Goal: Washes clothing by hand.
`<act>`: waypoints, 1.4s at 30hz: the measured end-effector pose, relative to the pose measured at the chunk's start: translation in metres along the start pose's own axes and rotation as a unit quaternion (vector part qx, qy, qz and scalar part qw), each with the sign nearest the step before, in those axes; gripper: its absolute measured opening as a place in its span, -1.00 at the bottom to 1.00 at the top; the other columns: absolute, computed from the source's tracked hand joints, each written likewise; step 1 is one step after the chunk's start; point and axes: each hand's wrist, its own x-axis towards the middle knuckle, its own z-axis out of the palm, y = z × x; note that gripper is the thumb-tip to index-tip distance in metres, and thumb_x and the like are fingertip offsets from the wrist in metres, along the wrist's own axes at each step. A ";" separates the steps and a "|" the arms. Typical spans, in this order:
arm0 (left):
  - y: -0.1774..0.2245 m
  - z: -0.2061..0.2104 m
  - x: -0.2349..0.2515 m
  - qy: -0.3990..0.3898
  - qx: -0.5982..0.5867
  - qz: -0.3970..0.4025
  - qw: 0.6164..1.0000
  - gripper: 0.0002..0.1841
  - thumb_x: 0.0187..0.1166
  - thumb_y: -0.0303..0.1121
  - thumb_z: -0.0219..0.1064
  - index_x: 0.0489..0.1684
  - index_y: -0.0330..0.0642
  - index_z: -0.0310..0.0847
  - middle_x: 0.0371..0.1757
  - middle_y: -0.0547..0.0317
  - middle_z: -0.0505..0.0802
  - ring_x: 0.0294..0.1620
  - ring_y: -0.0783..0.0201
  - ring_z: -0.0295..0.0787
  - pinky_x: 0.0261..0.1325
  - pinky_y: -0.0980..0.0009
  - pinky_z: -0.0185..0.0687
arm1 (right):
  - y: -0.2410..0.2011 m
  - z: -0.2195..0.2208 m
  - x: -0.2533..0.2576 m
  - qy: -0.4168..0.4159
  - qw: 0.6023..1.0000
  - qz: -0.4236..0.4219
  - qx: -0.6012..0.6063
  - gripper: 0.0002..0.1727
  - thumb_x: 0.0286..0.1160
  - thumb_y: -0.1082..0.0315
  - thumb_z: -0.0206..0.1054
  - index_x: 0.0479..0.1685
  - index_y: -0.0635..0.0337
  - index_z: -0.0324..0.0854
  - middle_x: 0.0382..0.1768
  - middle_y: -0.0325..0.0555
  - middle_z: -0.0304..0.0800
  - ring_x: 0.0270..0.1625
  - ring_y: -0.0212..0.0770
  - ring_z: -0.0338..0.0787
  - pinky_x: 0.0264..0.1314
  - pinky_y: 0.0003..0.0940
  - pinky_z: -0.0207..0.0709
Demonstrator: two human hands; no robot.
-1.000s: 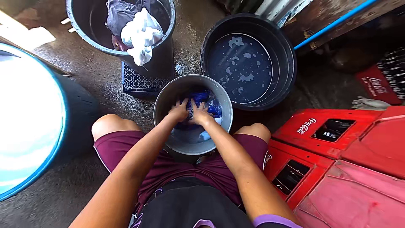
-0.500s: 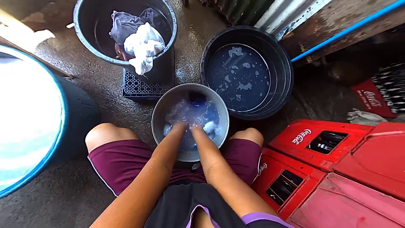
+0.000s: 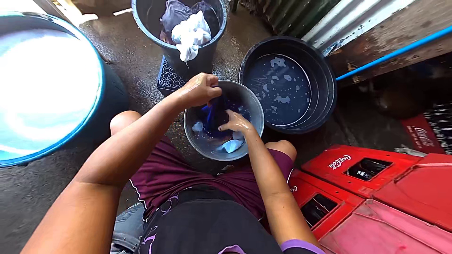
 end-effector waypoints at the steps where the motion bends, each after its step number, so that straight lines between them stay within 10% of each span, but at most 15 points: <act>1: 0.020 -0.004 -0.010 0.018 -0.024 0.027 0.999 -0.76 0.69 -0.37 0.21 -0.46 -0.21 0.51 -0.55 0.15 0.68 -0.56 0.32 0.67 -0.39 0.30 0.64 | 0.004 0.006 0.004 -0.015 1.000 -0.001 -0.019 0.11 0.03 0.09 0.80 0.69 0.30 0.31 0.46 0.44 0.56 0.52 0.36 0.58 0.56 0.39 0.39; 3: 0.052 -0.010 -0.029 0.054 -0.111 0.082 0.989 -0.78 0.68 -0.39 0.21 -0.46 -0.14 0.48 -0.55 0.27 0.69 -0.56 0.42 0.71 -0.45 0.44 0.72 | 0.009 0.022 0.012 -0.019 1.000 0.009 -0.021 0.26 -0.05 -0.02 0.82 0.78 0.27 0.19 0.66 0.47 0.28 0.66 0.40 0.38 0.65 0.41 0.26; 7: 0.058 -0.017 -0.041 0.106 -0.274 0.147 0.944 -0.83 0.65 -0.38 0.19 -0.41 0.02 0.41 -0.47 0.39 0.73 -0.50 0.45 0.77 -0.42 0.44 0.82 | 0.004 0.029 0.015 0.143 0.987 -0.048 0.054 -0.30 0.27 0.25 0.67 0.42 0.40 0.56 0.29 0.37 0.74 0.41 0.27 0.71 0.54 0.28 0.47; 11: -0.004 -0.007 -0.041 0.149 -0.009 0.030 0.988 -0.76 0.64 -0.31 0.23 -0.43 -0.26 0.51 -0.55 0.12 0.67 -0.55 0.22 0.69 -0.40 0.17 0.67 | -0.019 -0.008 -0.019 0.292 0.933 -0.085 0.193 -0.59 0.22 0.55 0.48 0.13 0.49 0.68 0.03 0.29 0.83 0.16 0.07 0.81 0.32 0.11 0.63; 14: -0.061 0.030 -0.036 0.078 0.099 -0.085 0.988 -0.46 0.59 -0.16 0.48 0.28 -0.50 0.55 0.17 -0.49 0.75 0.19 -0.43 0.73 0.25 -0.44 0.54 | -0.051 -0.035 -0.056 0.314 0.920 -0.154 0.174 -0.73 0.16 0.50 0.51 -0.15 0.39 0.67 -0.21 0.06 0.79 -0.09 -0.18 0.77 0.07 -0.11 0.64; 18: -0.088 0.090 -0.022 0.100 -0.024 -0.016 0.995 0.41 -0.06 -0.14 0.87 0.93 -0.14 -0.17 0.89 -0.42 -0.10 0.67 -0.41 0.36 0.47 -0.37 0.48 | -0.088 -0.033 -0.094 0.291 0.883 -0.267 0.255 -0.78 0.10 0.56 0.47 -0.23 0.26 0.65 -0.30 -0.20 0.75 -0.21 -0.47 0.73 -0.08 -0.47 0.66; 22: -0.081 0.131 -0.023 0.184 -0.096 0.051 0.977 0.05 0.22 -0.43 0.66 0.83 -0.31 0.05 0.89 -0.23 0.08 0.85 -0.03 0.12 0.81 0.02 0.10 | -0.102 -0.034 -0.136 0.228 0.749 -0.331 0.526 -0.66 0.32 0.36 0.41 0.11 -0.12 0.67 -0.04 -0.44 0.83 -0.01 -0.51 0.81 0.01 -0.44 0.76; 26: -0.055 0.125 -0.034 0.290 -0.229 0.080 0.926 -0.35 0.37 -0.52 0.48 0.53 -0.39 0.39 0.28 -0.02 0.75 0.31 0.44 0.66 0.45 0.43 0.54 | -0.073 -0.040 -0.133 0.156 0.670 -0.340 0.641 -0.57 0.18 -0.08 0.64 0.05 -0.28 0.74 -0.03 -0.43 0.90 0.06 -0.42 0.87 0.14 -0.33 0.78; 34: -0.031 0.119 -0.026 0.298 -0.282 0.060 0.910 -0.71 0.49 -0.56 0.36 0.15 -0.42 0.58 -0.05 0.16 0.75 0.01 0.65 0.61 0.17 0.68 0.53 | -0.013 0.006 -0.070 -0.002 0.688 -0.256 0.679 0.03 -0.15 -0.64 0.48 0.41 -0.22 0.58 0.23 -0.18 0.83 0.28 -0.07 0.82 0.21 0.08 0.75; 37: -0.031 0.125 -0.015 0.331 -0.163 0.146 0.918 -0.52 0.44 -0.35 0.42 0.31 -0.46 0.57 0.27 -0.11 0.76 0.43 0.31 0.58 0.56 0.38 0.37 | -0.040 0.015 -0.064 0.066 0.625 -0.234 0.742 -0.09 0.12 -0.73 0.18 0.38 -0.35 0.59 0.20 -0.36 0.84 0.29 -0.29 0.79 0.27 -0.11 0.73; 40: -0.052 0.115 -0.002 0.346 0.020 0.152 0.926 -0.51 0.52 -0.15 0.33 0.26 -0.38 0.71 0.55 -0.40 0.59 0.75 -0.32 0.26 0.76 -0.34 -0.07 | -0.045 0.006 -0.052 0.165 0.604 -0.218 0.748 -0.46 0.78 -0.24 -0.16 0.33 -0.13 0.52 0.15 -0.28 0.80 0.28 -0.32 0.76 0.34 -0.17 0.67; 42: -0.074 0.107 -0.011 0.283 0.046 0.100 0.953 -0.39 0.44 -0.17 0.36 0.48 -0.29 0.55 0.66 -0.36 0.46 0.76 -0.33 0.22 0.71 -0.39 -0.01 | -0.050 -0.008 -0.052 0.271 0.631 -0.168 0.707 -0.67 0.79 0.10 -0.03 0.25 0.04 0.48 0.04 -0.18 0.77 0.16 -0.26 0.77 0.26 -0.14 0.68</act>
